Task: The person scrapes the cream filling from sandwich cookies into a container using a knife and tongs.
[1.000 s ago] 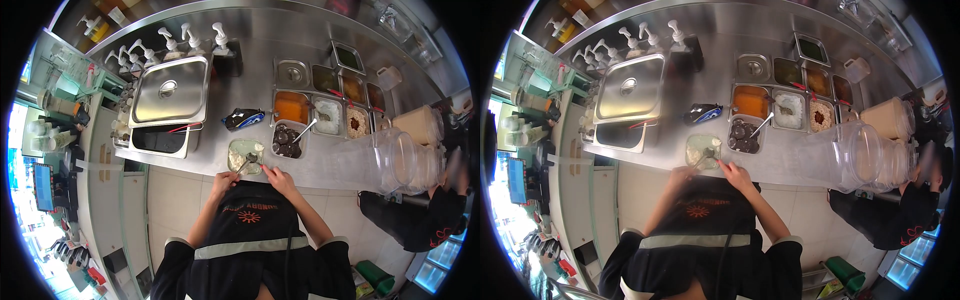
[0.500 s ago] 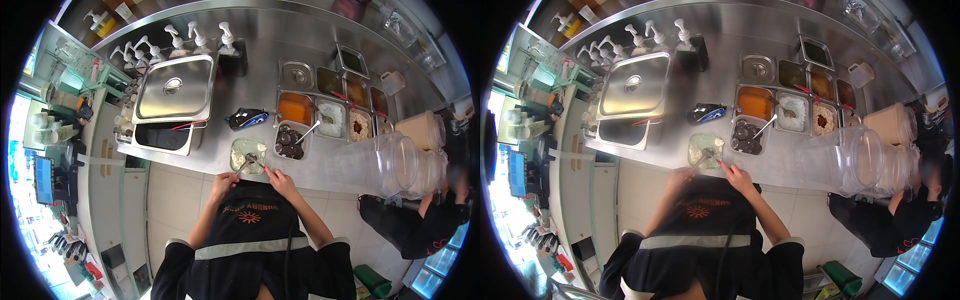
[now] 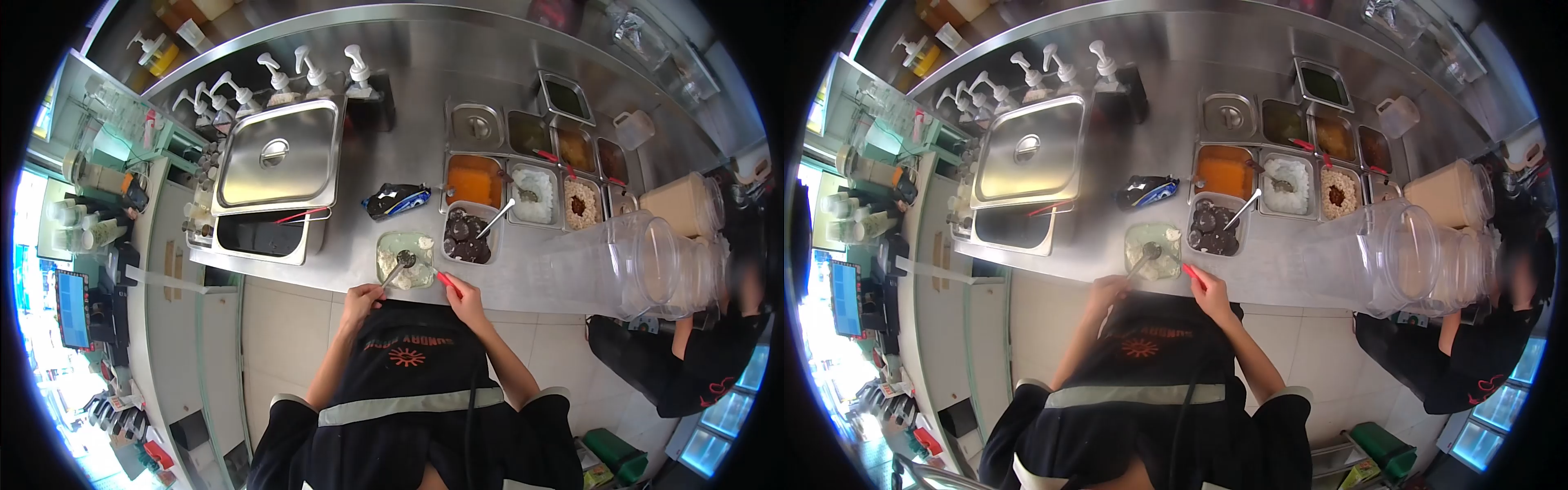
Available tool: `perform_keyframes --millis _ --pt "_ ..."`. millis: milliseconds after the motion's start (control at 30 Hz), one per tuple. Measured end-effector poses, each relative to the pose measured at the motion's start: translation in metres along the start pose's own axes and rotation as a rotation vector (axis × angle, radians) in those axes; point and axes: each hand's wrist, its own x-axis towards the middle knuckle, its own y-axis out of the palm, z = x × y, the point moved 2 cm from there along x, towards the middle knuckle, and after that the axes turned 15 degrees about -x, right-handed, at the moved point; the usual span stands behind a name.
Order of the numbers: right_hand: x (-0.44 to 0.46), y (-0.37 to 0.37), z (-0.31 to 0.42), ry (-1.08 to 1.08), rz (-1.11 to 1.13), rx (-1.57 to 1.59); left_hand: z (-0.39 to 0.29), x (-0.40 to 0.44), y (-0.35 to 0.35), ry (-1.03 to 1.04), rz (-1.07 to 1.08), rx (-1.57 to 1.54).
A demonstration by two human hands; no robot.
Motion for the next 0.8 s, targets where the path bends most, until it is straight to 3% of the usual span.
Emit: perform_keyframes --millis 133,367,467,600,800 --pt "-0.018 -0.011 -0.009 0.284 0.093 0.062 -0.014 -0.001 0.016 0.056 0.15 -0.087" --pt "-0.042 -0.028 -0.015 0.374 0.047 0.083 -0.059 0.004 0.087 0.171 0.365 0.02" --pt "-0.039 -0.027 -0.008 0.306 0.03 0.113 -0.051 0.015 0.081 0.208 0.271 -0.061" --pt "-0.024 -0.031 0.014 0.279 0.073 0.112 -0.033 0.057 0.032 0.422 0.04 -0.021" --pt "-0.013 -0.026 0.016 0.199 0.06 0.095 -0.037 0.107 -0.017 0.425 -0.217 0.253"
